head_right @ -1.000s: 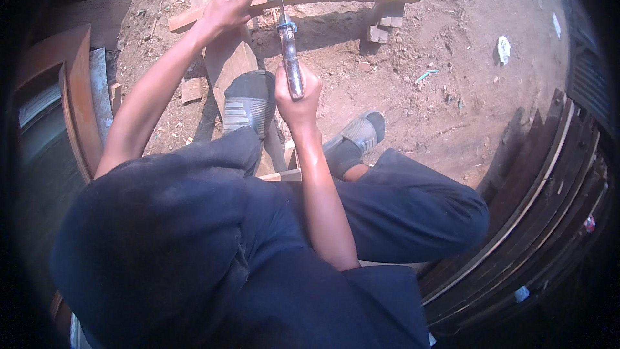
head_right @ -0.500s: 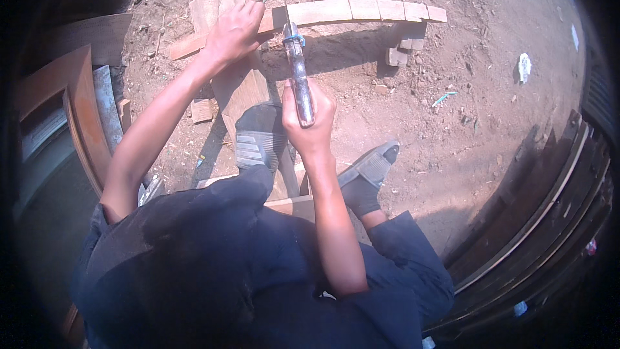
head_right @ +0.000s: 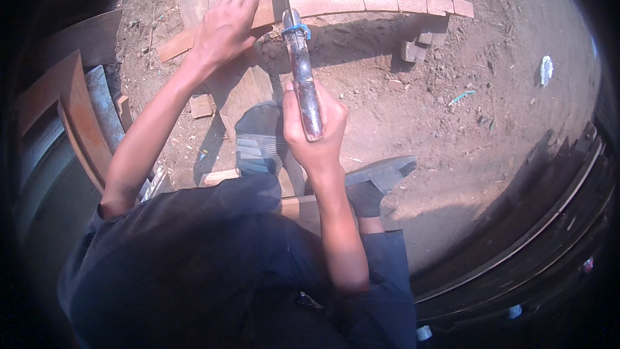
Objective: The person uses a hand saw to cut a curved piece of wood that is resting on a small wooden support. The person holds the wood steady with their left hand and saws with their right hand throughout the clip.
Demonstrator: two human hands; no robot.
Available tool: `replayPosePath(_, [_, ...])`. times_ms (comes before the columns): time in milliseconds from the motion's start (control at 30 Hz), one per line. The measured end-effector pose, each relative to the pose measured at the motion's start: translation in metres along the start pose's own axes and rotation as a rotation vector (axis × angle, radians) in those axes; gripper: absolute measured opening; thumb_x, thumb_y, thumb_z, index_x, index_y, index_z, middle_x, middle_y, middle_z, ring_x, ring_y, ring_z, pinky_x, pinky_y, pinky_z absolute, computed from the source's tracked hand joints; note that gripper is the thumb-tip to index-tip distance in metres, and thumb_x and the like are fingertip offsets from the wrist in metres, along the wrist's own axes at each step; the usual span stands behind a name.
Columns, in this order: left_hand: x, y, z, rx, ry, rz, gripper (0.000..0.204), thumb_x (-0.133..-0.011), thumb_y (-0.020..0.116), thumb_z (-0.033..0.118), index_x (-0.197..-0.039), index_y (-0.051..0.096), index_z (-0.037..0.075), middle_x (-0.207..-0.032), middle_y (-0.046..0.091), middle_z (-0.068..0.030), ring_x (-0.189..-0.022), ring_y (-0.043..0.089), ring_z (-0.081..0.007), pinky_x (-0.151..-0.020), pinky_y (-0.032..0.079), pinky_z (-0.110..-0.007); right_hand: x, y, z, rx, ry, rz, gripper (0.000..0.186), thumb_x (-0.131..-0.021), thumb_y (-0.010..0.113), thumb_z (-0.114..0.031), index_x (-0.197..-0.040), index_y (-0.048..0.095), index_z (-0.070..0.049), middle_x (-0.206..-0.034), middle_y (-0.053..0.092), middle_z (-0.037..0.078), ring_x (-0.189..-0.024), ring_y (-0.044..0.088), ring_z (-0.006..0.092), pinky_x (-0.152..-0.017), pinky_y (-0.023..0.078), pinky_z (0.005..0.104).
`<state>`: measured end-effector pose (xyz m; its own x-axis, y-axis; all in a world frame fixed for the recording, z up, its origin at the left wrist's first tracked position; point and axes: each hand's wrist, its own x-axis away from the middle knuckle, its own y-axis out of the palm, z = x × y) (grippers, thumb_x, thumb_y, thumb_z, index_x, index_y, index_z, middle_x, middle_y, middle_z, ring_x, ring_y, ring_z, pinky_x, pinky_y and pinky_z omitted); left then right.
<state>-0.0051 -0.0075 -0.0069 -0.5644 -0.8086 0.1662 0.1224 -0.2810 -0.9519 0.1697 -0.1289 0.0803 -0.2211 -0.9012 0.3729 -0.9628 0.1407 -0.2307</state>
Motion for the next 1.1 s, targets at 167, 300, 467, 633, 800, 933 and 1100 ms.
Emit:
replayPosePath(167, [-0.003, 0.0, 0.003, -0.014, -0.014, -0.019, 0.049, -0.064, 0.077, 0.012, -0.1, 0.047, 0.001, -0.097, 0.055, -0.0127, -0.096, 0.058, -0.0295, -0.081, 0.052, -0.039, 0.064, -0.02, 0.033, 0.228, -0.137, 0.029, 0.005, -0.082, 0.061, 0.001, -0.076, 0.061, 0.002, -0.056, 0.054, 0.009, -0.048, 0.053, 0.0135, -0.047, 0.04, 0.0298])
replayPosePath(300, [0.001, 0.005, 0.001, 0.032, -0.013, 0.047, 0.045, -0.062, 0.074, 0.009, -0.097, 0.047, 0.002, -0.092, 0.053, -0.0125, -0.092, 0.055, -0.0298, -0.079, 0.048, -0.04, 0.067, -0.028, 0.026, 0.19, -0.028, 0.003, 0.005, -0.081, 0.06, 0.002, -0.077, 0.061, 0.003, -0.056, 0.054, 0.012, -0.048, 0.055, 0.0151, -0.048, 0.042, 0.0295])
replayPosePath(467, [0.0, 0.004, 0.002, 0.051, -0.017, 0.037, 0.046, -0.062, 0.075, 0.009, -0.098, 0.046, 0.002, -0.094, 0.053, -0.0125, -0.092, 0.055, -0.0299, -0.08, 0.048, -0.04, 0.006, 0.001, 0.011, 0.044, 0.001, 0.047, 0.011, -0.084, 0.06, 0.0, -0.074, 0.058, 0.002, -0.056, 0.052, 0.006, -0.051, 0.052, 0.0107, -0.047, 0.039, 0.0286])
replayPosePath(633, [0.0, 0.004, 0.002, 0.04, -0.021, 0.044, 0.046, -0.061, 0.075, 0.008, -0.098, 0.046, 0.002, -0.095, 0.053, -0.0126, -0.093, 0.055, -0.0302, -0.08, 0.049, -0.04, 0.046, -0.008, 0.017, 0.132, 0.004, 0.047, 0.01, -0.084, 0.06, 0.0, -0.074, 0.058, 0.002, -0.057, 0.053, 0.007, -0.051, 0.053, 0.0112, -0.047, 0.039, 0.0287])
replayPosePath(800, [0.001, 0.004, 0.002, 0.052, -0.029, 0.031, 0.046, -0.061, 0.075, 0.008, -0.098, 0.047, 0.001, -0.095, 0.053, -0.0125, -0.093, 0.055, -0.0301, -0.08, 0.049, -0.04, 0.058, -0.012, 0.02, 0.174, -0.058, 0.047, 0.007, -0.084, 0.06, 0.0, -0.077, 0.059, 0.002, -0.057, 0.053, 0.008, -0.049, 0.052, 0.0126, -0.047, 0.039, 0.0286])
replayPosePath(933, [0.001, 0.003, 0.002, 0.049, -0.023, 0.031, 0.045, -0.062, 0.073, 0.007, -0.097, 0.046, 0.001, -0.095, 0.053, -0.0128, -0.092, 0.055, -0.0301, -0.081, 0.049, -0.04, 0.017, -0.002, 0.011, 0.069, -0.009, 0.029, 0.008, -0.084, 0.06, -0.001, -0.076, 0.058, 0.002, -0.056, 0.052, 0.007, -0.049, 0.051, 0.01, -0.046, 0.038, 0.0272])
replayPosePath(1100, [0.001, 0.006, 0.001, 0.039, -0.043, 0.044, 0.044, -0.063, 0.072, 0.005, -0.098, 0.047, 0.0, -0.094, 0.054, -0.0127, -0.093, 0.055, -0.0298, -0.082, 0.049, -0.04, 0.078, -0.019, 0.029, 0.255, -0.082, 0.031, 0.008, -0.082, 0.06, 0.0, -0.075, 0.06, 0.002, -0.056, 0.053, 0.013, -0.048, 0.057, 0.0178, -0.047, 0.042, 0.0313])
